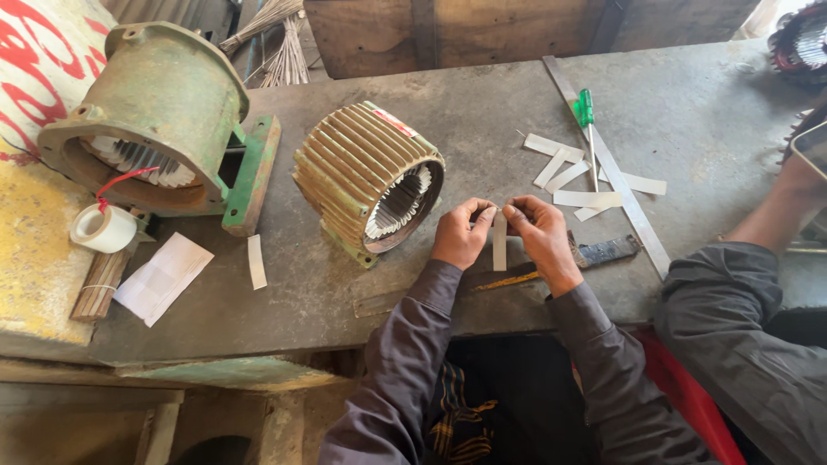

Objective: The person sits at a workbench and repeatedly folds small white paper strips by hand. They place the folded strips into the slots of a cylindrical motor stator core. A second person is visible to the right, working on a separate motor component.

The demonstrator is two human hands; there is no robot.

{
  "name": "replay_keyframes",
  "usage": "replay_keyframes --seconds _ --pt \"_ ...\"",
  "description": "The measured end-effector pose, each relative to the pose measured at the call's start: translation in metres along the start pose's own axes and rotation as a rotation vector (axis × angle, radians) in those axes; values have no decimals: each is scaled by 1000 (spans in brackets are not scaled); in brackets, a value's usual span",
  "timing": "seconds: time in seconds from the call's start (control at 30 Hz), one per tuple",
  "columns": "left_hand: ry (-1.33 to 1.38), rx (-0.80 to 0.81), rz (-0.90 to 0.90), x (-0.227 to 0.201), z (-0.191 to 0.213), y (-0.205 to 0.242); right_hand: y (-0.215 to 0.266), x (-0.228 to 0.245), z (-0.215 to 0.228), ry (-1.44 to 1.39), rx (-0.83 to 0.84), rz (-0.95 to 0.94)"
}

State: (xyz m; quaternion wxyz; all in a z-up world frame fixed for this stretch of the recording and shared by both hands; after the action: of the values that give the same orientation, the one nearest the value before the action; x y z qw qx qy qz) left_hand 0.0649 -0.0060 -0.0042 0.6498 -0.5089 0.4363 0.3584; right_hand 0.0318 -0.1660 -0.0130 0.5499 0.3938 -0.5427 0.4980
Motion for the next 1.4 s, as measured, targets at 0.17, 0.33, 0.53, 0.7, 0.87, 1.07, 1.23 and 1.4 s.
replay_keyframes --seconds 0.17,0.33,0.53,0.7,0.87,1.07,1.23,1.4 --pt "309 64 174 11 -4 -3 1 0 3 -18 -9 14" --pt "-10 22 82 -18 -1 2 3 9 7 -18 -86 71" --pt "-96 -61 19 -59 9 28 9 26 12 -30 -183 156" --pt "11 -119 42 -101 75 105 4 23 54 89 -560 122" --pt "-374 -430 1 -122 207 146 -47 23 100 1004 -465 346" --pt "-657 -534 42 -95 319 129 -78 7 84 1585 -320 552" --pt "-778 -576 -54 -75 335 121 -71 6 76 1708 -163 455" --pt "-793 -673 -314 -100 282 138 -50 24 54 1698 -320 460"
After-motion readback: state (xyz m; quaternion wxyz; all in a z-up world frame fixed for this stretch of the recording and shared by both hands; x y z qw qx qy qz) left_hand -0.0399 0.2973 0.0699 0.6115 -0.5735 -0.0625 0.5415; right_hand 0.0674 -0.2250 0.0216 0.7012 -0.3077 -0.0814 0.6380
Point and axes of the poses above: each hand's wrist, its own y-axis away from the middle knuckle, its own z-axis out of the back of the hand, x = y × z, the point moved 5 cm from there along -y, towards the middle knuckle, and after that the axes turned 9 degrees about y, right-handed, at the moved point
